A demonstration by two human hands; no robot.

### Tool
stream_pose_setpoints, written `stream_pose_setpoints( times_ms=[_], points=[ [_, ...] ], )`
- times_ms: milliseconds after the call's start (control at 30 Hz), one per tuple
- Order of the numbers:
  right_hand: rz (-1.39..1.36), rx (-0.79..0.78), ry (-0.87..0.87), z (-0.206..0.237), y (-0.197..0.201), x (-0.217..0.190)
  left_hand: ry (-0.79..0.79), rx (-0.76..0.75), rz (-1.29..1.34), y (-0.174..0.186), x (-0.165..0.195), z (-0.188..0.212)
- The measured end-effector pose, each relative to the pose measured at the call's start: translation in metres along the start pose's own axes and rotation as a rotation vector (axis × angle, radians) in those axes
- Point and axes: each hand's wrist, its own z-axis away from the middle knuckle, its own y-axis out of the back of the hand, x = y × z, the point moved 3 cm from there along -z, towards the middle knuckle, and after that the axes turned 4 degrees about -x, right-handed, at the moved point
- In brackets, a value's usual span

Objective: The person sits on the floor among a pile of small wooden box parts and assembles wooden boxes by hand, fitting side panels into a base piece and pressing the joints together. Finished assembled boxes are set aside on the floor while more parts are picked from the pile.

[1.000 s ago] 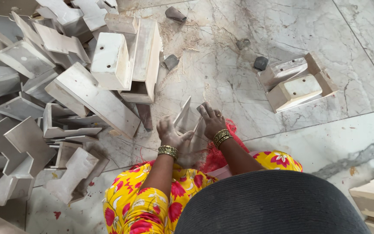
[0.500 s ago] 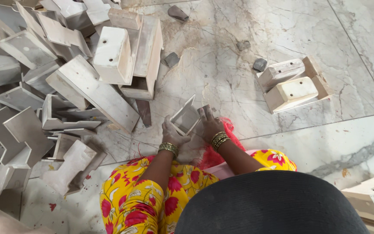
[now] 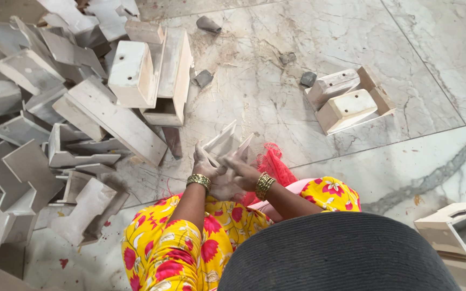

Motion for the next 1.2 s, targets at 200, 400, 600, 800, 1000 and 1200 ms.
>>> stream_pose_setpoints(
  times_ms=[200, 400, 600, 800, 1000, 1200],
  points=[
    [-0.778, -0.103, 0.266, 0.007, 0.009, 0.008, -0.052, -0.012, 0.004, -0.002, 0.001, -0.003],
    [0.046, 0.463, -0.116, 0.013, 0.066, 0.032, -0.067, -0.046, -0.023, -0.006, -0.003, -0.010],
    [0.487, 0.349, -0.531, 0.007, 0.074, 0.041, -0.060, -0.063, -0.069, -0.010, -0.003, -0.014],
    [0.532, 0.198, -0.567, -0.008, 0.050, 0.033, -0.092, -0.053, -0.056, -0.008, -0.007, -0.019],
    [0.580, 0.172, -0.536, -0.008, 0.054, 0.030, -0.080, -0.064, -0.035, -0.013, -0.007, -0.020],
    [0.488, 0.366, -0.641, -0.002, 0.064, 0.029, -0.059, -0.077, -0.072, -0.011, -0.005, -0.017]
  ],
)
